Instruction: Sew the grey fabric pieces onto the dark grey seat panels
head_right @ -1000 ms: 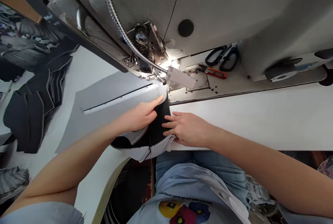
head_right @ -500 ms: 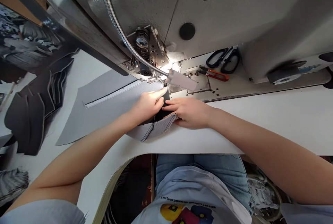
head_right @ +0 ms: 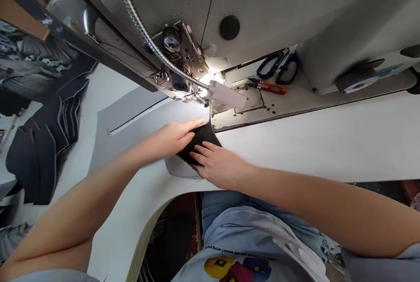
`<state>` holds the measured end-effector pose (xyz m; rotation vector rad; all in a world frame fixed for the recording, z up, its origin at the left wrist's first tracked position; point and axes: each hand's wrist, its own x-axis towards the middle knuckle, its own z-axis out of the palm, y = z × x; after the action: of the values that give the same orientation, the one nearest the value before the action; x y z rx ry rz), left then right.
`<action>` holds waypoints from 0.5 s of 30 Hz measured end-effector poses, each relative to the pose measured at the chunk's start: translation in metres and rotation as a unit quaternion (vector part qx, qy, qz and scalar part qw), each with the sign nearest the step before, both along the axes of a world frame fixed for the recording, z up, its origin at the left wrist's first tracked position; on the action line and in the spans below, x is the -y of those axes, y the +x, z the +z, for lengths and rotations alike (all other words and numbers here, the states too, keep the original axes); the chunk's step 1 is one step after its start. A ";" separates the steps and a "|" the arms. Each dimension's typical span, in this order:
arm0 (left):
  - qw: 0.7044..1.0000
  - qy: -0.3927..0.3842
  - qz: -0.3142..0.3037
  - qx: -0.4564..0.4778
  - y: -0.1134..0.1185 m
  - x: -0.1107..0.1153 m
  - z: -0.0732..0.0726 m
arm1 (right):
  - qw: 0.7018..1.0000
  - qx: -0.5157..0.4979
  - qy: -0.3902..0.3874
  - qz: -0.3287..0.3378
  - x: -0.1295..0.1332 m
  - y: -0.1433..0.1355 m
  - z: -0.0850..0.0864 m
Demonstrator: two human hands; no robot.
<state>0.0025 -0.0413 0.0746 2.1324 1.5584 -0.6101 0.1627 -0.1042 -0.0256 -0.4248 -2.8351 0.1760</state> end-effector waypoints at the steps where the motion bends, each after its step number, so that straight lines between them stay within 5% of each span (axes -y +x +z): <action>1: 1.000 0.004 -0.002 -0.027 0.003 0.002 -0.003 | 1.000 -0.006 0.002 0.005 -0.003 0.003 -0.002; 10: 0.993 0.071 -0.048 -0.087 0.023 -0.009 -0.016 | 0.998 -0.053 0.018 0.042 -0.046 0.018 -0.009; 15: 0.983 0.125 -0.064 -0.119 0.024 -0.010 -0.020 | 0.995 -0.075 -0.059 0.012 -0.060 0.024 -0.002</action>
<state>0.0262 -0.0313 0.0548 2.4369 1.7086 -0.7730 0.1863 -0.0438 -0.0281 -0.3864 -2.6917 0.3668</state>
